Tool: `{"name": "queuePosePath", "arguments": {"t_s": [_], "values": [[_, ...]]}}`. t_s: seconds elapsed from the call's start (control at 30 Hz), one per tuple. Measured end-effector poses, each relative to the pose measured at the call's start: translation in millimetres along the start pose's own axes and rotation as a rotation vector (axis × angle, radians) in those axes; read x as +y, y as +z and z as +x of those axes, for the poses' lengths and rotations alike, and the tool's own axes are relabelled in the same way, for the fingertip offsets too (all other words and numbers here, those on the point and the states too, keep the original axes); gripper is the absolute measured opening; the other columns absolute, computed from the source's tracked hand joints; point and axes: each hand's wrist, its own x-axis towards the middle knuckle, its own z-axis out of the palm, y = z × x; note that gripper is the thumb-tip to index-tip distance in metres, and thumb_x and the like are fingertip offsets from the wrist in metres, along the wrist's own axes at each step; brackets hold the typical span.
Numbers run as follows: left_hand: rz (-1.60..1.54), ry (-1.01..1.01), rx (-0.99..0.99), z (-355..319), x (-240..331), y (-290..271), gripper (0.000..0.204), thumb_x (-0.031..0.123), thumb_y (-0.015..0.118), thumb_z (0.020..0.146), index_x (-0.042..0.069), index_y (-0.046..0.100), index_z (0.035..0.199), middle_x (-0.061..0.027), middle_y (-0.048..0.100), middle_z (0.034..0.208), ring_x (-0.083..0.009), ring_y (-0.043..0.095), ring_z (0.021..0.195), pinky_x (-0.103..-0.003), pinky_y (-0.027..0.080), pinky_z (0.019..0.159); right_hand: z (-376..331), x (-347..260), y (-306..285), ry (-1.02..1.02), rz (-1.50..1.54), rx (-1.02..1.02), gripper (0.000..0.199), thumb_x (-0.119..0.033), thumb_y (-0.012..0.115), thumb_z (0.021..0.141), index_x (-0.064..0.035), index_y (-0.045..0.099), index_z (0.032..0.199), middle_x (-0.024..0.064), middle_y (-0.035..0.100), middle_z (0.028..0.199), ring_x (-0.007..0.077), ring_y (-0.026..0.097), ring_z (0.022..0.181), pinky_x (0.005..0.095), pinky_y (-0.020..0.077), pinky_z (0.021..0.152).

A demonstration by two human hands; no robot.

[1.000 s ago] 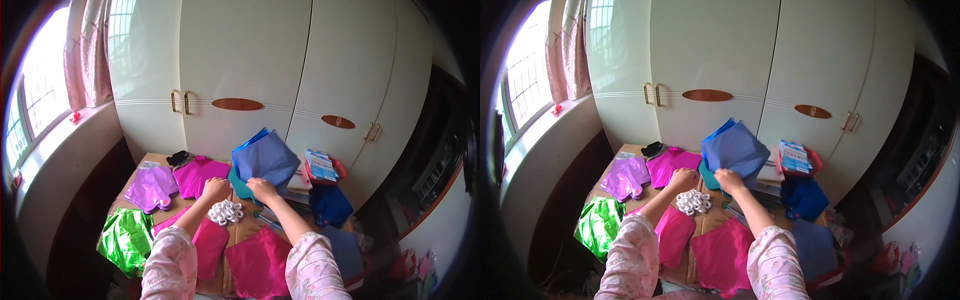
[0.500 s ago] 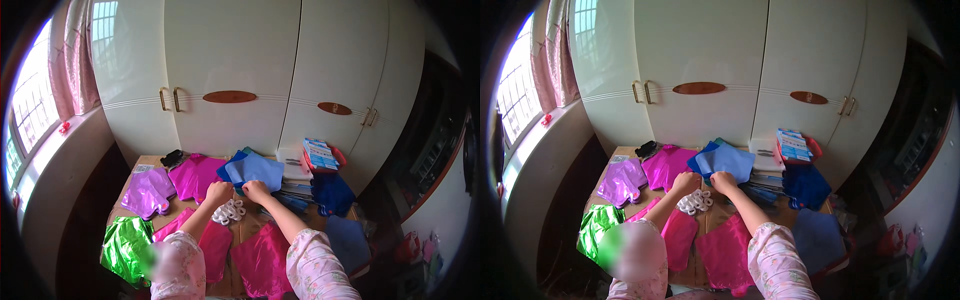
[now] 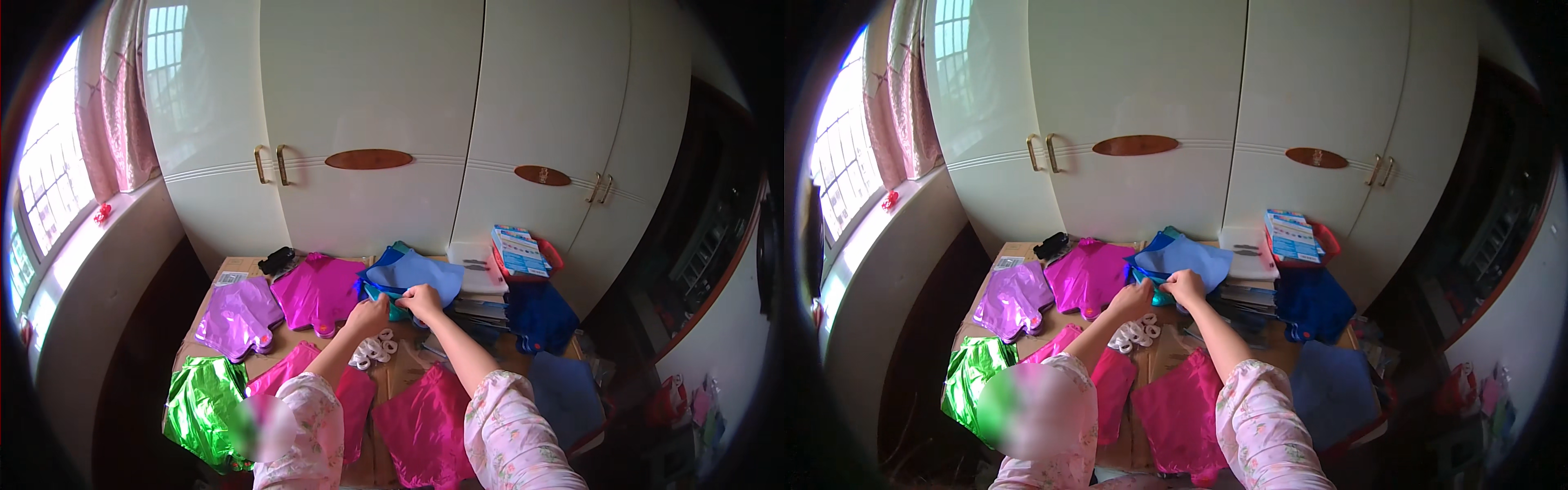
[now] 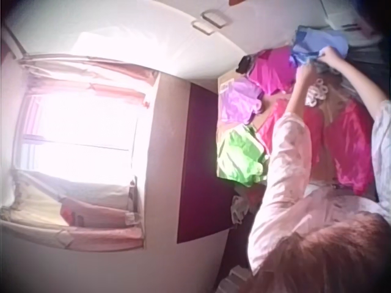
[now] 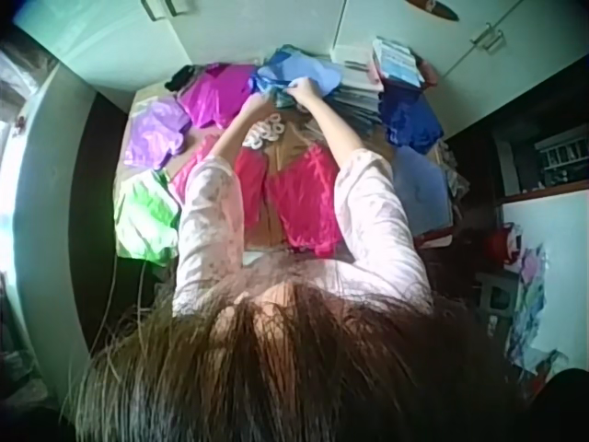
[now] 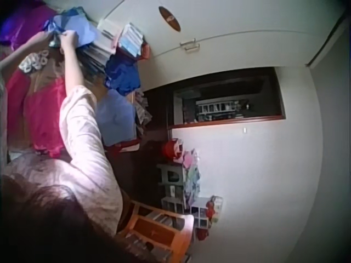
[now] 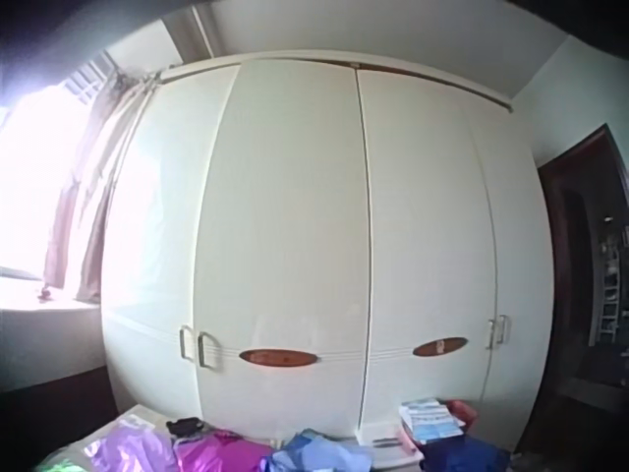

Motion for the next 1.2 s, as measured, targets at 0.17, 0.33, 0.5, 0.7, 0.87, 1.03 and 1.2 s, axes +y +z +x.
{"name": "queuePosePath", "arguments": {"t_s": [0.17, 0.33, 0.5, 0.7, 0.87, 1.03, 1.2], "values": [[-0.113, 0.024, 0.082, -1, -2, -8, 0.025, 0.016, 0.052, 0.083, 0.006, 0.054, 0.106, -0.0191, 0.063, 0.097, -0.0361, 0.061, 0.094, -0.050, 0.047, 0.072, -5, -11, -2, 0.029, 0.028, -0.009, 0.027, -0.031, 0.081, 0.064, -0.0087, 0.073, 0.078, 0.0096, 0.069, 0.071, 0.0221, 0.066, 0.065, 0.0345, 0.0503, 0.061], [0.221, 0.051, -0.002, -10, 31, -39, 0.022, 0.022, 0.053, 0.084, 0.007, 0.063, 0.098, -0.0134, 0.059, 0.109, -0.0269, 0.054, 0.111, -0.045, 0.044, 0.085, 3, 9, -4, 0.000, 0.145, 0.044, 0.025, -0.026, 0.080, 0.067, -0.0051, 0.072, 0.079, 0.0070, 0.067, 0.067, 0.0162, 0.061, 0.059, 0.0319, 0.0465, 0.056], [0.201, 0.132, -0.054, 10, -3, -2, 0.032, 0.035, 0.055, 0.087, 0.010, 0.059, 0.104, -0.0120, 0.057, 0.118, -0.0286, 0.052, 0.115, -0.043, 0.039, 0.093, 31, 21, -10, 0.027, 0.385, 0.169, 0.018, -0.018, 0.074, 0.075, -0.0013, 0.067, 0.077, 0.0021, 0.061, 0.065, 0.0102, 0.052, 0.057, 0.0289, 0.0406, 0.053], [0.282, 0.110, -0.108, 13, -1, 9, 0.041, 0.040, 0.057, 0.086, 0.008, 0.051, 0.111, -0.0114, 0.059, 0.116, -0.0276, 0.051, 0.118, -0.043, 0.038, 0.096, 68, 38, -98, 0.206, 0.500, 0.536, 0.018, -0.014, 0.069, 0.078, -0.0008, 0.061, 0.070, 0.0051, 0.058, 0.064, 0.0152, 0.053, 0.060, 0.0339, 0.0423, 0.056], [0.281, 0.099, -0.135, 15, -3, 9, 0.042, 0.040, 0.057, 0.086, 0.009, 0.050, 0.113, -0.0096, 0.059, 0.117, -0.0265, 0.050, 0.119, -0.046, 0.035, 0.098, 76, 18, -180, -0.033, 0.204, 0.961, 0.020, -0.019, 0.063, 0.085, 0.0001, 0.059, 0.086, 0.0127, 0.062, 0.077, 0.0263, 0.058, 0.073, 0.0390, 0.0455, 0.067], [0.236, 0.047, -0.212, 13, 1, 1, 0.044, 0.041, 0.056, 0.087, 0.009, 0.049, 0.116, -0.0098, 0.054, 0.126, -0.0268, 0.045, 0.126, -0.051, 0.030, 0.104, 27, -79, -208, -0.306, 0.005, 0.982, 0.015, -0.019, 0.058, 0.089, -0.0041, 0.056, 0.092, 0.0180, 0.064, 0.082, 0.0383, 0.062, 0.079, 0.0455, 0.0465, 0.068], [0.187, -0.130, -0.138, 2, -20, -36, 0.045, 0.041, 0.053, 0.087, 0.009, 0.053, 0.118, -0.0108, 0.056, 0.126, -0.0276, 0.043, 0.129, -0.055, 0.029, 0.105, 9, -139, -132, -0.599, -0.170, 0.641, 0.012, -0.013, 0.051, 0.091, -0.0090, 0.052, 0.102, 0.0183, 0.064, 0.085, 0.0393, 0.062, 0.079, 0.0484, 0.0468, 0.063]]}}
